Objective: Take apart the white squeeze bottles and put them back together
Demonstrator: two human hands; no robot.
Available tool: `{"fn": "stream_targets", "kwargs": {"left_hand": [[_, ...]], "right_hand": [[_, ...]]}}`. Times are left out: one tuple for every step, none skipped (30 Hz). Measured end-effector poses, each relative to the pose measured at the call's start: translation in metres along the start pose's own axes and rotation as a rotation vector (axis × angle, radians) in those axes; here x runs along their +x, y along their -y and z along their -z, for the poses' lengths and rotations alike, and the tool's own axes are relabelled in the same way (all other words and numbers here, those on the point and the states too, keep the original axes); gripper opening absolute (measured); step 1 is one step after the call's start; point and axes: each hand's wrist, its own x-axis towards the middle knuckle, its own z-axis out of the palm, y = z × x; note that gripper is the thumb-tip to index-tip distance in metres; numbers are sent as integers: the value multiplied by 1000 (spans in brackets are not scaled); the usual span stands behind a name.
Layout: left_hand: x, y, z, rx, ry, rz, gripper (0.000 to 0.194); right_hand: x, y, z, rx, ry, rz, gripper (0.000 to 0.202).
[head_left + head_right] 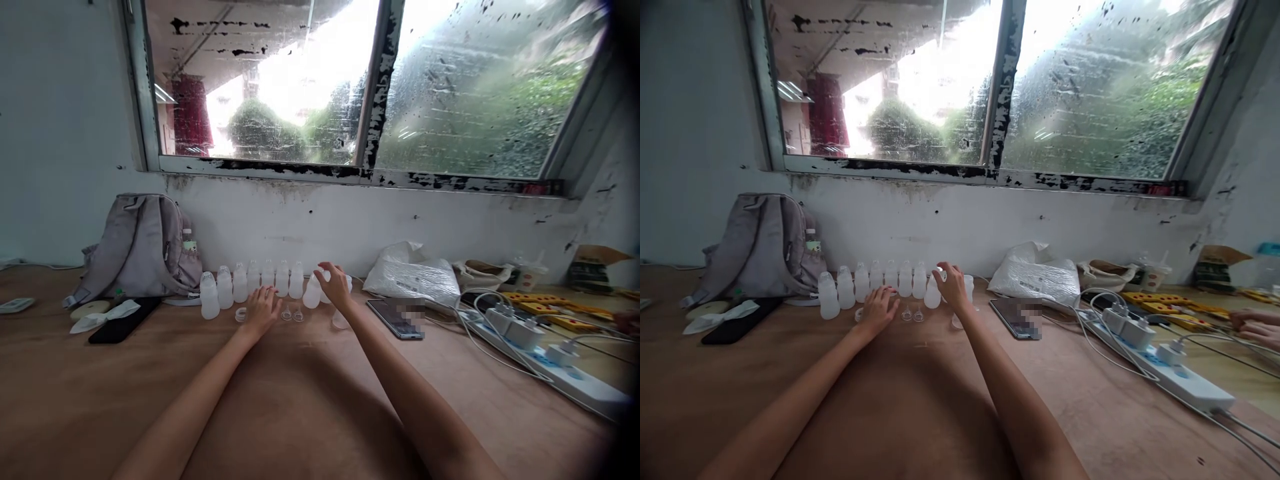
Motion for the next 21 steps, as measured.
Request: {"fn": "stream_targets", "kwargs": {"left_hand": [[4, -8, 3, -65, -14, -16, 26], [8, -16, 5, -141, -28, -8, 26], [11, -24, 6, -229, -36, 17, 28], [14, -32, 7, -328, -33, 52, 33], [15, -39, 7, -429, -22, 100, 40], [17, -45, 7, -525, -2, 151, 47], [17, -50, 7, -607, 25, 198, 55], [16, -53, 7, -667, 51, 238, 59], [16, -56, 7, -706, 73, 266, 61], [15, -58, 8, -730, 89, 282, 59], [14, -60, 9, -751, 99, 290, 54], [13, -62, 10, -778, 104, 296, 49], [12, -64, 12, -814, 106, 300, 44], [11, -66, 14, -859, 105, 305, 40], [11, -68, 16, -910, 106, 309, 36], [11, -70, 17, -962, 112, 314, 34], [10, -73, 19, -1012, 129, 318, 32], [10, -75, 19, -1063, 159, 325, 30], [9, -78, 20, -1122, 200, 338, 29], [8, -81, 19, -1189, 248, 358, 29], [7, -83, 19, -1260, 296, 386, 29]], "right_hand": [[0, 5, 5, 61, -45, -1, 23], [1, 11, 11, 116, -70, -6, 23], [2, 17, 16, 174, -77, -16, 24], [3, 23, 20, 238, -61, -33, 24], [3, 29, 24, 313, -22, -53, 25], [4, 36, 27, 399, 31, -76, 26], [4, 42, 29, 492, 85, -103, 27], [4, 49, 30, 586, 131, -132, 28], [3, 56, 31, 672, 159, -162, 29], [2, 62, 32, 745, 172, -193, 30], [1, 68, 32, 800, 176, -225, 30], [0, 73, 31, 834, 182, -256, 31], [-1, 77, 31, 853, 192, -285, 31], [-2, 81, 30, 859, 213, -313, 31], [-2, 83, 30, 862, 244, -341, 31], [-3, 84, 30, 866, 276, -370, 31], [-3, 84, 29, 876, 303, -398, 29], [-3, 84, 29, 892, 323, -426, 27], [-4, 83, 30, 916, 338, -451, 26], [-4, 82, 30, 948, 355, -471, 24], [-4, 80, 31, 985, 370, -488, 23]]}}
